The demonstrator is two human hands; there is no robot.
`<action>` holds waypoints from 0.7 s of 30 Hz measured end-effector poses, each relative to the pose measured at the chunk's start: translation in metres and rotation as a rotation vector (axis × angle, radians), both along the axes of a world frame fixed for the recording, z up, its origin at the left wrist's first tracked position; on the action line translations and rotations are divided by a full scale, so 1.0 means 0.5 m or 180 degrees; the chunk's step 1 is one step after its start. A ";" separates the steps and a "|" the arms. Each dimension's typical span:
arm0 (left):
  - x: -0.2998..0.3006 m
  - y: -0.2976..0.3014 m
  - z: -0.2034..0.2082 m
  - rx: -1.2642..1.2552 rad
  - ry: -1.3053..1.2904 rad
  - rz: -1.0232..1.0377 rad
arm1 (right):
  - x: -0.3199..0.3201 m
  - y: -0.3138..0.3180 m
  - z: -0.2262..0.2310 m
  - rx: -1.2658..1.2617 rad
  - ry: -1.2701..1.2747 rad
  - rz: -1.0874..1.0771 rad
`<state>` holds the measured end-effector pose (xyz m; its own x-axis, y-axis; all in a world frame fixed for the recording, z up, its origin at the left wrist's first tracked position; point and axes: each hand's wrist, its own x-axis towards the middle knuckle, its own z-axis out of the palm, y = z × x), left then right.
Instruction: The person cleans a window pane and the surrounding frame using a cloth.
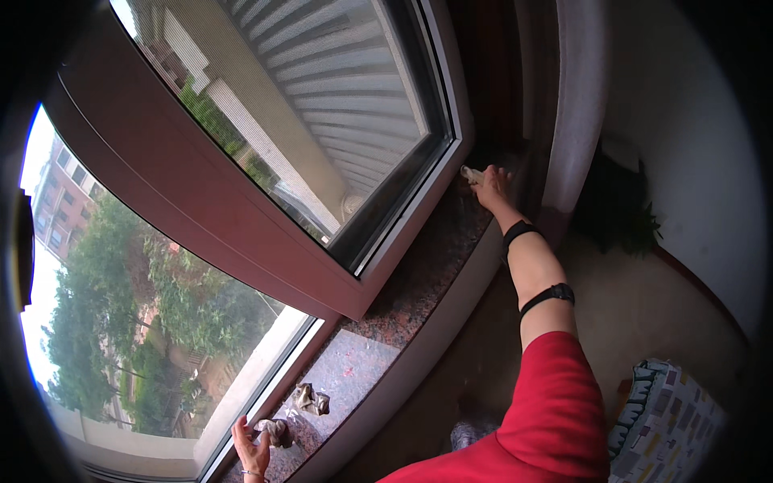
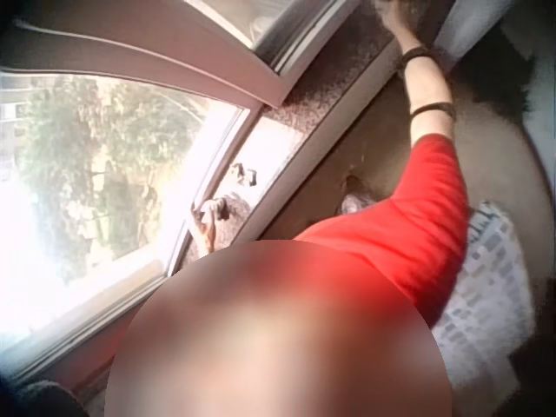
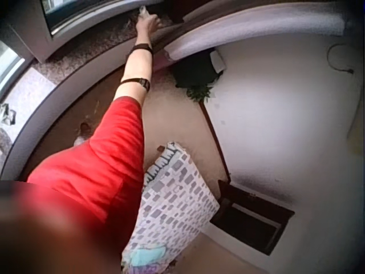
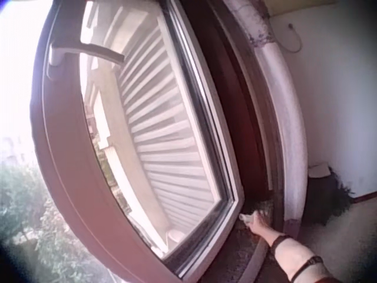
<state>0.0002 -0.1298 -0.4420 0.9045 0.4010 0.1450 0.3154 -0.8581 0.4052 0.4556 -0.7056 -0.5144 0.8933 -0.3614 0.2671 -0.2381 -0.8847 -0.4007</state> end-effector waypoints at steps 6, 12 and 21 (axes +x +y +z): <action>0.115 -0.129 0.073 -0.0375 -0.0837 -0.0800 | -0.128 -0.010 0.094 0.3318 -0.0854 0.1599; 0.247 -0.312 0.085 -0.1447 -0.0890 -0.2168 | -0.365 0.141 0.220 0.5678 0.0203 0.2846; 0.162 -0.339 0.137 -0.2765 -0.0336 -0.2495 | -0.586 0.447 0.313 0.5068 0.0916 0.3485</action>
<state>0.0813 -0.2993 -0.3736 0.9478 -0.2589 0.1860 -0.2465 -0.2251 0.9426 0.1624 -0.4823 -0.3579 0.8137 0.5643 0.1398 -0.1203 0.3986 -0.9092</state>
